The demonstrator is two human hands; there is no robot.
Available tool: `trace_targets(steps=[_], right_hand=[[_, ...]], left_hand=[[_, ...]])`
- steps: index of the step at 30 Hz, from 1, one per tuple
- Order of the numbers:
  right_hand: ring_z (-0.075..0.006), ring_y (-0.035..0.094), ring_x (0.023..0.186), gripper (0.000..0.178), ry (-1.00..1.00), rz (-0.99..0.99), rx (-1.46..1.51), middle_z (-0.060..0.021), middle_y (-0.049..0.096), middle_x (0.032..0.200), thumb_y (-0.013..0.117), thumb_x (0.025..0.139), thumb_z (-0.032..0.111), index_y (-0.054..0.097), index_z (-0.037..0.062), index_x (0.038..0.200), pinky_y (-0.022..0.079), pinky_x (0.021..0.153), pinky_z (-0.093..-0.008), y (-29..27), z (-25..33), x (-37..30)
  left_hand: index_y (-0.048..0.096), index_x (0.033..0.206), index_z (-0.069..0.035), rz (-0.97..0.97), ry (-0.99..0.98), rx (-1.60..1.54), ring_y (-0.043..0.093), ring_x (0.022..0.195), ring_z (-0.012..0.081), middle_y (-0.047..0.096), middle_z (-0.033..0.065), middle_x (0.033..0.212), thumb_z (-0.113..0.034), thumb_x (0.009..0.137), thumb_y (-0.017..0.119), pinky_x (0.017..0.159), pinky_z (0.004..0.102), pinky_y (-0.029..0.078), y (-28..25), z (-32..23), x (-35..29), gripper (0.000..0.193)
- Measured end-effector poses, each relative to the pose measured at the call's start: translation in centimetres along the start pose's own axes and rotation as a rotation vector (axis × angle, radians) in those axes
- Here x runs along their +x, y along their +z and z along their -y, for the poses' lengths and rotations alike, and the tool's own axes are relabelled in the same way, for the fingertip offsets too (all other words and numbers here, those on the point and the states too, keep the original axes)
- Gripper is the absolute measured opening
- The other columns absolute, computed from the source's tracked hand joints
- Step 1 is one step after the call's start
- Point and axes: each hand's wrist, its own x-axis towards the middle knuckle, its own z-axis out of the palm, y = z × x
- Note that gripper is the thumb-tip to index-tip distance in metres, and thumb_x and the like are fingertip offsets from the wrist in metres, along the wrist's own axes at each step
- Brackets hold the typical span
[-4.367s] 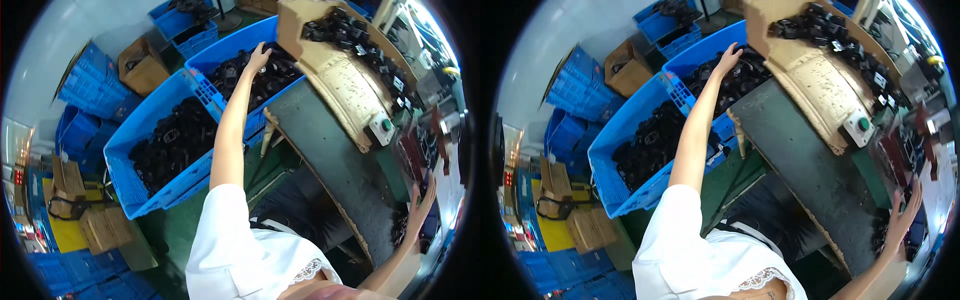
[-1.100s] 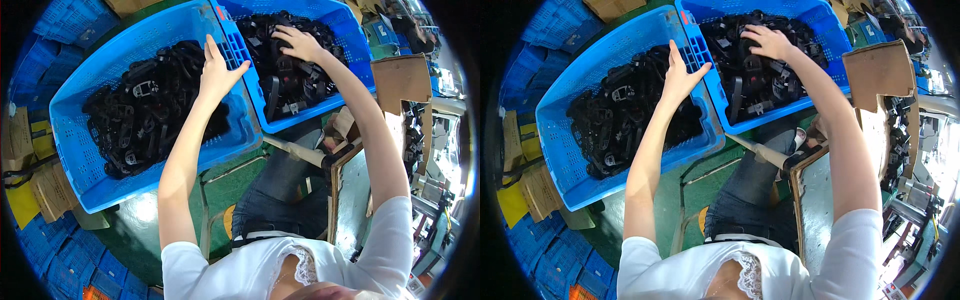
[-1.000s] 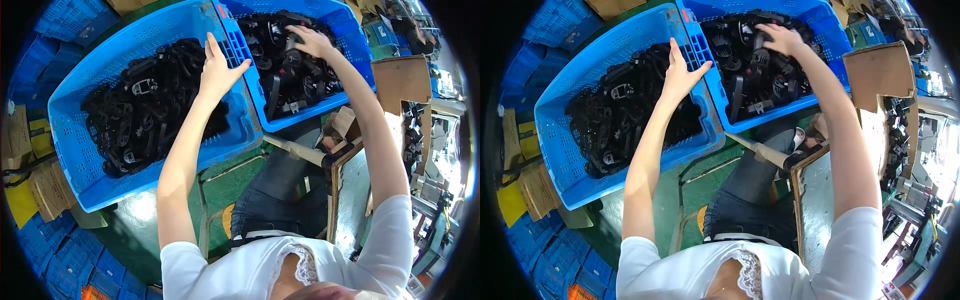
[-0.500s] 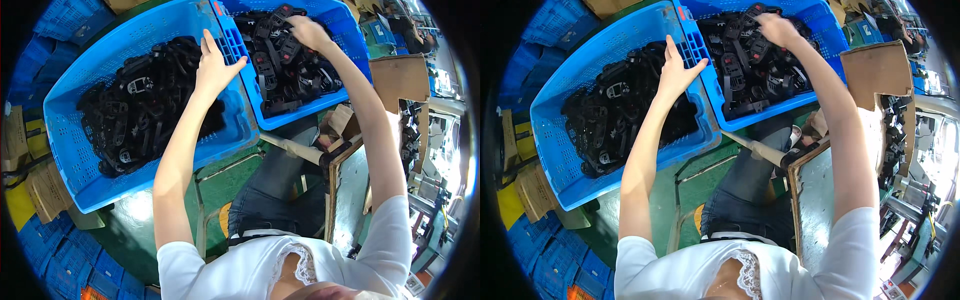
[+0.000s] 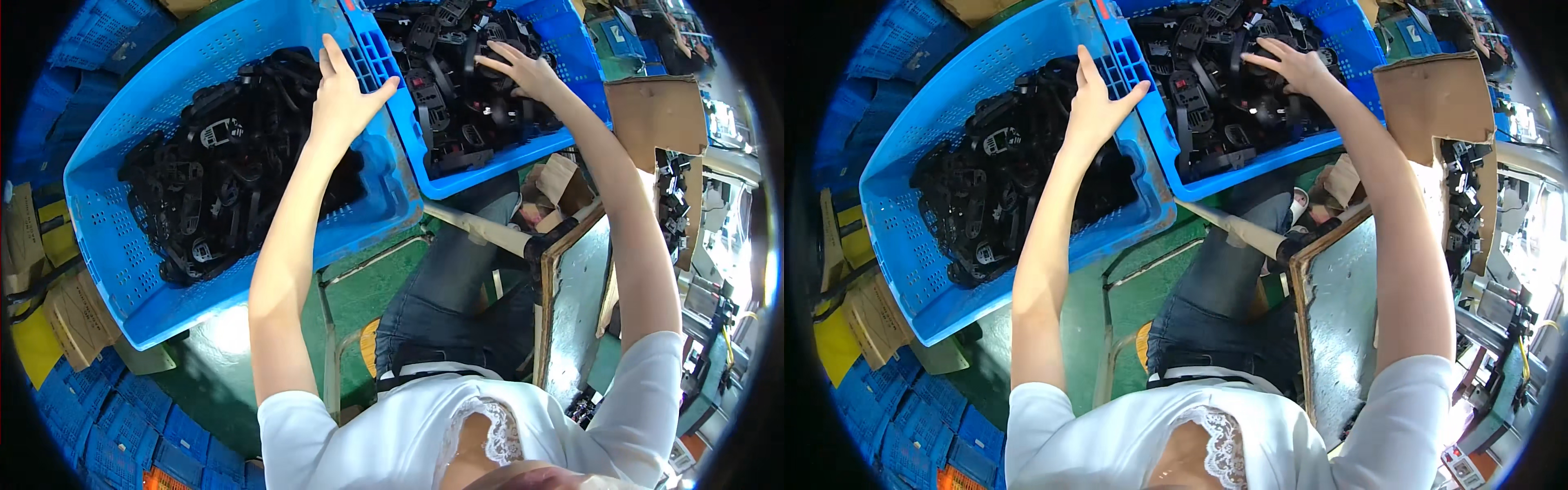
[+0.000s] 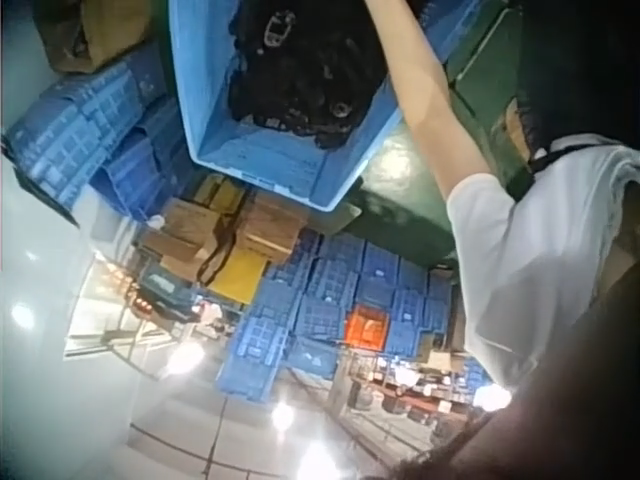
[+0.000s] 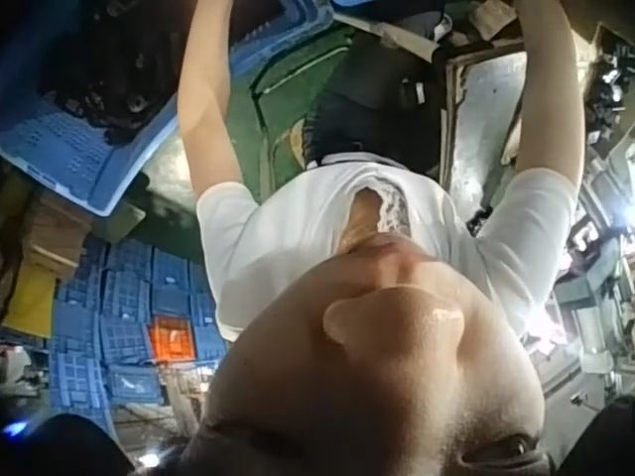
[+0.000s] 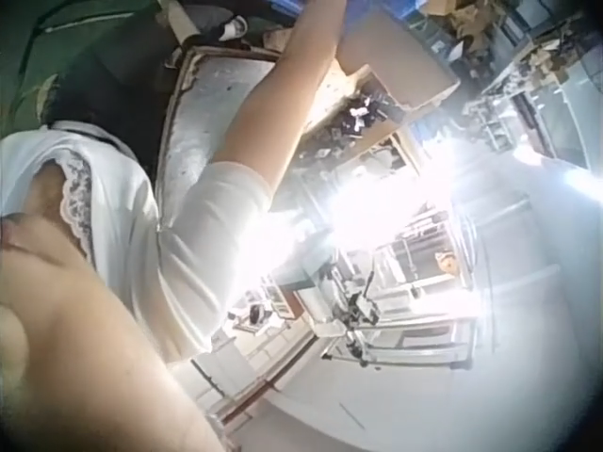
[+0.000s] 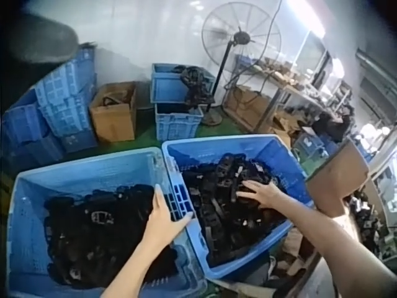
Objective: Assembling small components by placing them into a press machine and activating the cycle.
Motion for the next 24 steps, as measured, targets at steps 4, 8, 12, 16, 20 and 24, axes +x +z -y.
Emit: trace_targets(steps=[4, 8, 12, 16, 20, 24], right_hand=[[-0.022, 0.041, 0.127, 0.11, 0.274, 0.033, 0.104, -0.0034, 0.027, 0.146, 0.078, 0.067, 0.032, 0.0, 0.0418, 0.143, 0.052, 0.082, -0.0523, 3.8, -2.0, 0.6], [-0.031, 0.056, 0.11, 0.084, 0.625, 0.333, -0.207, -0.0148, 0.045, 0.13, 0.065, 0.08, 0.025, 0.011, 0.0247, 0.146, 0.052, 0.083, -0.0412, 0.4, -2.6, 1.1], [-0.0396, 0.062, 0.092, 0.05, 0.619, -0.022, 0.196, -0.0217, 0.053, 0.121, 0.051, 0.088, 0.02, 0.036, 0.0185, 0.135, 0.05, 0.079, -0.054, 3.7, -7.3, 0.5], [-0.0382, 0.062, 0.092, 0.035, 0.648, -0.231, 0.549, -0.0202, 0.063, 0.102, 0.054, 0.085, 0.039, 0.065, 0.0064, 0.093, 0.05, 0.08, -0.0465, 1.5, -4.5, 6.0], [-0.0337, 0.058, 0.103, 0.045, 0.247, -0.196, 0.978, -0.015, 0.063, 0.109, 0.056, 0.082, 0.049, 0.064, 0.0142, 0.11, 0.044, 0.092, -0.0412, 2.2, -2.4, 9.6], [-0.0297, 0.026, 0.135, 0.065, 0.37, -0.025, 0.259, 0.0014, 0.031, 0.146, 0.056, 0.08, 0.055, 0.035, 0.0333, 0.138, 0.023, 0.1, -0.0665, 2.5, -0.2, 9.7]], left_hand=[[0.0, 0.141, 0.007, 0.02, -0.005, -0.024, 0.051, 0.11, 0.0496, 0.023, 0.039, 0.137, -0.055, 0.072, 0.068, 0.085, 0.0467, 0.05, -0.2, 0.0, 0.1, 0.115], [0.0, 0.141, 0.005, 0.001, -0.035, 0.003, 0.048, 0.113, 0.0502, 0.022, 0.0387, 0.138, -0.052, 0.071, 0.069, 0.088, 0.0466, 0.048, -0.3, 1.1, -0.3, 0.114], [0.0, 0.141, 0.005, 0.03, -0.023, -0.018, 0.046, 0.115, 0.0497, 0.023, 0.0376, 0.138, -0.052, 0.072, 0.068, 0.088, 0.0479, 0.048, 0.0, -0.1, 0.1, 0.113], [0.0, 0.142, 0.004, 0.032, -0.05, -0.013, 0.047, 0.114, 0.0492, 0.023, 0.0355, 0.139, -0.051, 0.072, 0.068, 0.087, 0.0483, 0.049, -0.3, 0.2, -0.1, 0.112], [0.0, 0.142, 0.003, 0.018, -0.031, -0.005, 0.046, 0.115, 0.0489, 0.024, 0.0347, 0.139, -0.051, 0.072, 0.069, 0.086, 0.0478, 0.05, -0.1, -0.2, -0.1, 0.112], [-0.001, 0.142, 0.004, 0.029, -0.064, 0.013, 0.045, 0.116, 0.0493, 0.023, 0.0353, 0.139, -0.051, 0.072, 0.068, 0.086, 0.0481, 0.05, -0.3, 0.4, -0.4, 0.112]])
